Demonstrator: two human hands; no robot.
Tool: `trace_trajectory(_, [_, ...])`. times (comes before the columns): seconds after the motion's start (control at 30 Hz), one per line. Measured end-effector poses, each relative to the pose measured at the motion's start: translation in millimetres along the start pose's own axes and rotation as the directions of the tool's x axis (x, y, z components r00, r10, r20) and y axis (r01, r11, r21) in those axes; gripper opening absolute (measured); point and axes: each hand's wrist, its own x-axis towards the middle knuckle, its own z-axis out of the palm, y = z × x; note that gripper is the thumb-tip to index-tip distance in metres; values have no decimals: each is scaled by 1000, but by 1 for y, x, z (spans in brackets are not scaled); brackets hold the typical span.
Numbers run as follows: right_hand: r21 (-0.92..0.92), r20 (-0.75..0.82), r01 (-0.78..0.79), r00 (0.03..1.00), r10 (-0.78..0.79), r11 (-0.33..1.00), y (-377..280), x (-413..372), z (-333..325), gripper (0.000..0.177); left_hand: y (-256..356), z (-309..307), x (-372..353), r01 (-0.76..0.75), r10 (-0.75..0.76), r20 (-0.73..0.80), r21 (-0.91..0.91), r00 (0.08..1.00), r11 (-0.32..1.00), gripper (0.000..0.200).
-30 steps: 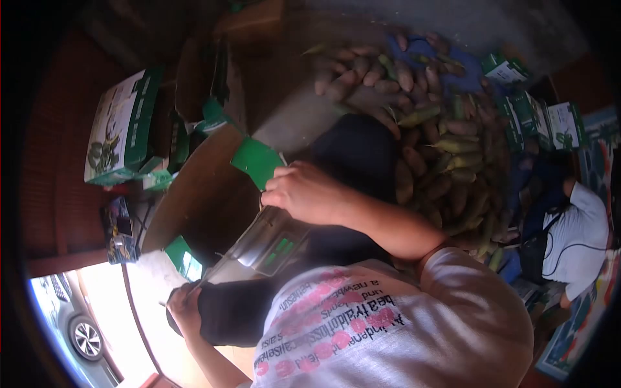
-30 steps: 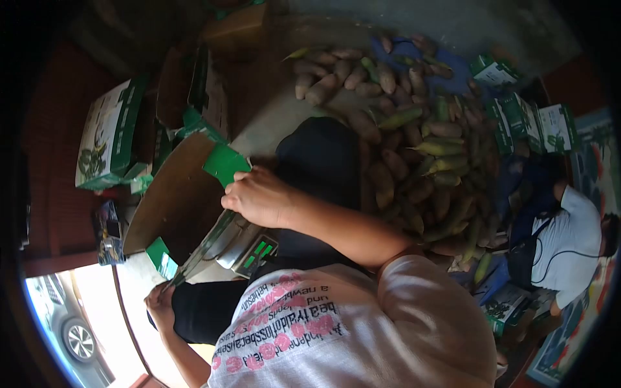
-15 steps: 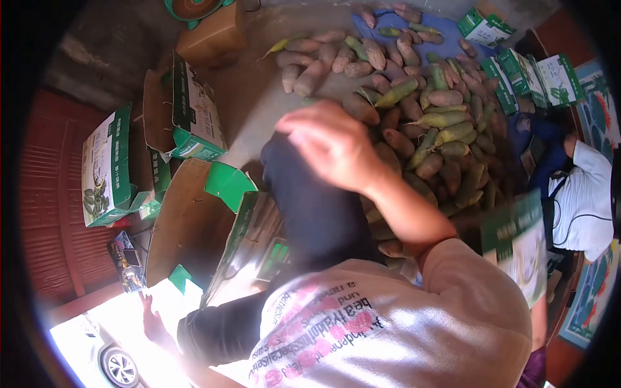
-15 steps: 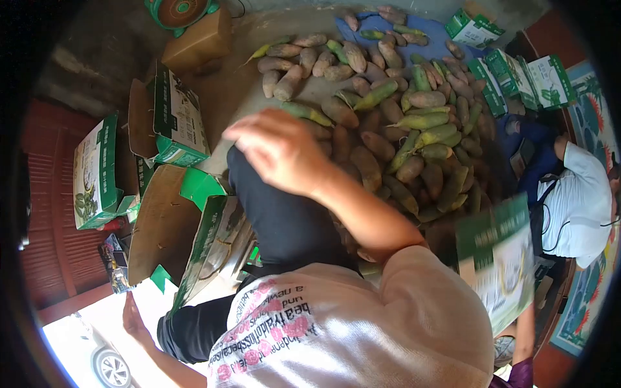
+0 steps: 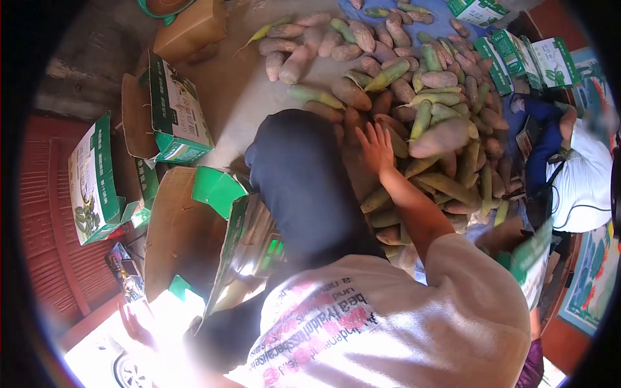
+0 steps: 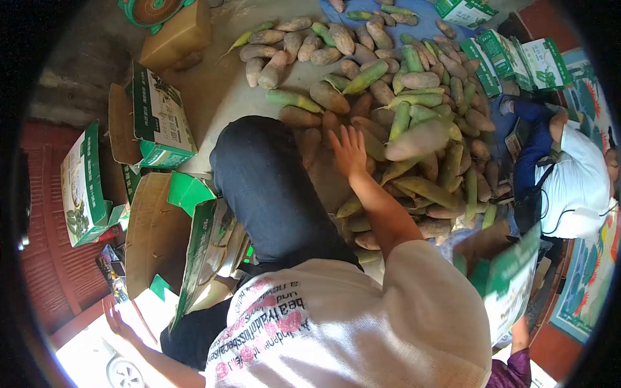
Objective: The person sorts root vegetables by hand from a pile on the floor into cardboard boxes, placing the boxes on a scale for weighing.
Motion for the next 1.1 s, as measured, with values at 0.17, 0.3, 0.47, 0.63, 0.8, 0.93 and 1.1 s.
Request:
trace_trajectory(0.17, [-196, 308, 83, 951, -18, 977, 31, -41, 42, 80, 3, 9, -4, 215, -212, 39, -163, 977, 963, 46])
trace_trajectory(0.3, [-66, 341, -88, 934, 105, 994, 28, -42, 27, 68, 4, 20, -12, 241, -252, -26, -214, 967, 947, 45])
trace_trajectory(0.47, [202, -325, -127, 927, 188, 971, 51, 1, -54, 78, 6, 41, -7, 248, -272, -71, -242, 960, 938, 45])
trace_trajectory(0.63, [213, -425, -122, 882, 204, 969, 125, 45, -105, 88, 6, 45, -2, 239, -268, -93, -248, 959, 939, 44])
trace_trajectory(0.8, [-354, 542, 173, 839, 51, 919, 136, 27, -76, 94, 2, 37, -4, 243, -280, -112, -265, 953, 933, 44])
trace_trajectory(0.93, [-480, 500, 352, 862, -80, 804, 151, 29, 2, 33, 3, 34, -2, 235, -286, -144, -293, 947, 927, 43])
trace_trajectory(1.1, [-491, 611, 371, 791, 9, 788, 126, 40, -1, 42, 0, 33, 7, 223, -284, -158, -317, 946, 922, 43])
